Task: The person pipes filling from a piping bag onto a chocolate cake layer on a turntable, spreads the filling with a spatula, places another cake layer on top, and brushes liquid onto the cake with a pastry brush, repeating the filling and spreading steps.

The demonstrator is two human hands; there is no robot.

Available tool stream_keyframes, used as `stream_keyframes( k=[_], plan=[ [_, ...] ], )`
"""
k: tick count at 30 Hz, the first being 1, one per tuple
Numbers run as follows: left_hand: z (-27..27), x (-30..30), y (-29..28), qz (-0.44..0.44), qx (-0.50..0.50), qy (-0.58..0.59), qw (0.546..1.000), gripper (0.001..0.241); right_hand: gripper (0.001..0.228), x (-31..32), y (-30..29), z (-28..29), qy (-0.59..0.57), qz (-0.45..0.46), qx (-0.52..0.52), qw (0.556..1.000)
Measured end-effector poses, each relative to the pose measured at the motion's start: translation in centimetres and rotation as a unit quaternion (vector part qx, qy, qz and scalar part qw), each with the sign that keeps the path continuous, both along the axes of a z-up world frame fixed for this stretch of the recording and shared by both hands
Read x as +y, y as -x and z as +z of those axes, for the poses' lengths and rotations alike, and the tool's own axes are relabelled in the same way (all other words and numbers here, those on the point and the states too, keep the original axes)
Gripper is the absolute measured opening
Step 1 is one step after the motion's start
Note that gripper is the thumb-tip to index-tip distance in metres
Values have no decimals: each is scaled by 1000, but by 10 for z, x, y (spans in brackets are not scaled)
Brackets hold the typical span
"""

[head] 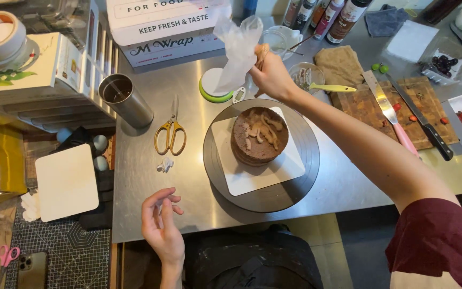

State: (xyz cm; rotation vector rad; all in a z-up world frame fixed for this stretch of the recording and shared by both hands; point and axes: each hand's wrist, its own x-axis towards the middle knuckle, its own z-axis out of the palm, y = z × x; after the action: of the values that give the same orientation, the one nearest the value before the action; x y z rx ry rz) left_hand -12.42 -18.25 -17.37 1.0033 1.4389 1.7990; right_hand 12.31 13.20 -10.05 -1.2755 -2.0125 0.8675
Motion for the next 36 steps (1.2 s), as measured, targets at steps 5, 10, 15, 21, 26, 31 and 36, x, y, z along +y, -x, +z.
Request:
stream_keyframes(
  k=[5, 10, 15, 21, 26, 31, 36],
  plan=[
    [-6, 6, -23, 13, -1, 25, 1000, 16, 21, -3, -101, 8, 45, 24, 304, 951],
    [-31, 7, -79, 68, 3, 34, 997, 20, 39, -128, -227, 49, -260, -181, 157, 936],
    [-86, 12, -136, 126, -69, 93, 985, 36, 11, -171, -296, -90, -375, -157, -223, 886],
    [-92, 21, -164, 169, -225, 109, 953, 56, 28, -171, -321, -120, -290, 140, -253, 912],
    [-156, 10, -151, 239, -205, 80, 946, 59, 39, -141, -421, -181, -149, -294, -164, 930],
    [-121, 12, -192, 263, -221, 50, 938, 61, 36, -122, -459, -221, -159, -313, -229, 908],
    [-138, -4, -205, 258, -230, 22, 938, 56, 24, -142, -448, -192, -199, -317, -149, 915]
  ],
)
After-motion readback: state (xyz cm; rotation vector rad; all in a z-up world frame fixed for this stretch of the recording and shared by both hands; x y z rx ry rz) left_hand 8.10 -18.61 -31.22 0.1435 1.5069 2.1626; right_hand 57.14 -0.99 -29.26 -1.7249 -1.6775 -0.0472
